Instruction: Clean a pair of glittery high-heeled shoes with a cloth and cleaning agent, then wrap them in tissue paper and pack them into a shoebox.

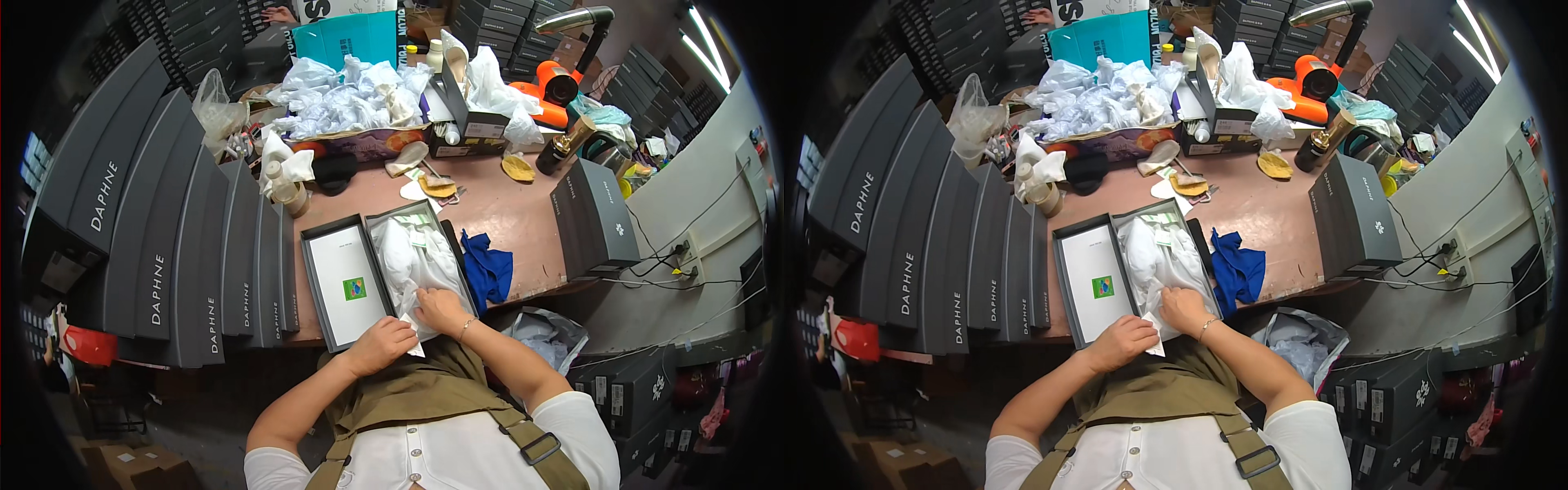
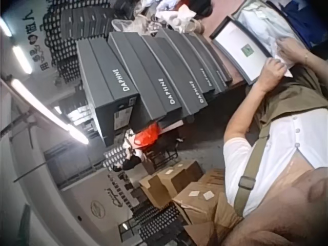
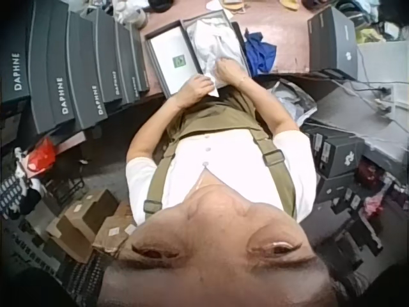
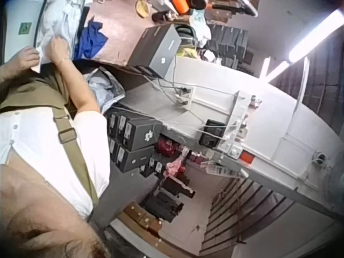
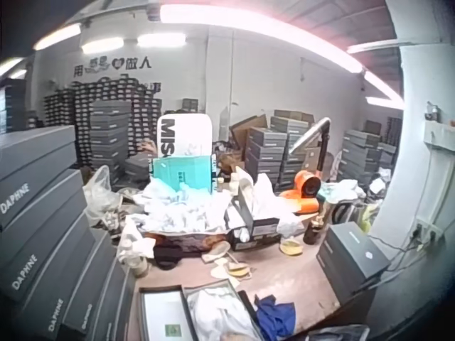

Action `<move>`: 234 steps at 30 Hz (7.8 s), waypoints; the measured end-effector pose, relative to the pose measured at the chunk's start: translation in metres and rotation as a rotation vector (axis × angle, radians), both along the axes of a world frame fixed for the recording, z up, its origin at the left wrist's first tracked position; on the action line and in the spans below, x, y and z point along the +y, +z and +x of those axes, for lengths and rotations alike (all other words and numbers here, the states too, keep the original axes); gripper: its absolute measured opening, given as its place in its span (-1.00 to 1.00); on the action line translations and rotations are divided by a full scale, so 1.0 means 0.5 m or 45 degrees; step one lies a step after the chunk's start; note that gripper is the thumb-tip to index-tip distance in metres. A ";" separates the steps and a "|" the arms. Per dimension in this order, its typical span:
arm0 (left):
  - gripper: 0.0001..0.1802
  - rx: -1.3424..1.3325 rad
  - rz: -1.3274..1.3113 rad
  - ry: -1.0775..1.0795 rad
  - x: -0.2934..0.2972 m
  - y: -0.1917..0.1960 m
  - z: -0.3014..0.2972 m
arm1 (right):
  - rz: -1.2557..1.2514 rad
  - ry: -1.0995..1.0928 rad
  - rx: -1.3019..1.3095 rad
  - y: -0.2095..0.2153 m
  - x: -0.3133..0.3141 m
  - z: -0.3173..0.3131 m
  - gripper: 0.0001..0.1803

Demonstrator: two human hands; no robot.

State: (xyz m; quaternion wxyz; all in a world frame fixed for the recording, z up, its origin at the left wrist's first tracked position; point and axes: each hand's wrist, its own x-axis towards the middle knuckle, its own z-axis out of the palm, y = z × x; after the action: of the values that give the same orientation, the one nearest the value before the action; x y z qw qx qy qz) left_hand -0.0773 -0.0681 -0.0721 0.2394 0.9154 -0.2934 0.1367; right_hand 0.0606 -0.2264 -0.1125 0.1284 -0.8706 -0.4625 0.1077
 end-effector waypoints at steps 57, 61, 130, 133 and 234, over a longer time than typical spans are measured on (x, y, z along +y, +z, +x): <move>-0.42 0.370 -2.802 0.658 0.061 0.077 -0.043 | 1.028 -0.220 1.657 0.244 -0.030 -0.032 -0.43; -0.38 0.702 -2.045 0.708 0.051 0.096 -0.066 | 1.337 -0.343 2.067 0.248 -0.039 -0.017 -0.45; -0.12 1.907 -2.396 0.024 -0.176 0.086 0.066 | -0.303 -1.196 -0.286 -0.126 -0.681 -0.107 -0.66; -0.11 1.729 -2.418 0.136 -0.170 0.092 0.059 | 0.683 -1.077 0.001 0.034 -0.487 -0.038 -0.57; -0.62 0.932 -1.143 0.890 0.035 0.122 -0.098 | 1.035 -0.195 1.324 0.242 -0.040 -0.069 -0.40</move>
State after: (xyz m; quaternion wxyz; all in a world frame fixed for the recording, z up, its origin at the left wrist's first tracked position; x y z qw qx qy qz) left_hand -0.1264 -0.0508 -0.0113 0.6222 0.7555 0.2051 -0.0042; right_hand 0.0261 -0.2463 0.0086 0.6603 -0.6180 -0.2808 0.3213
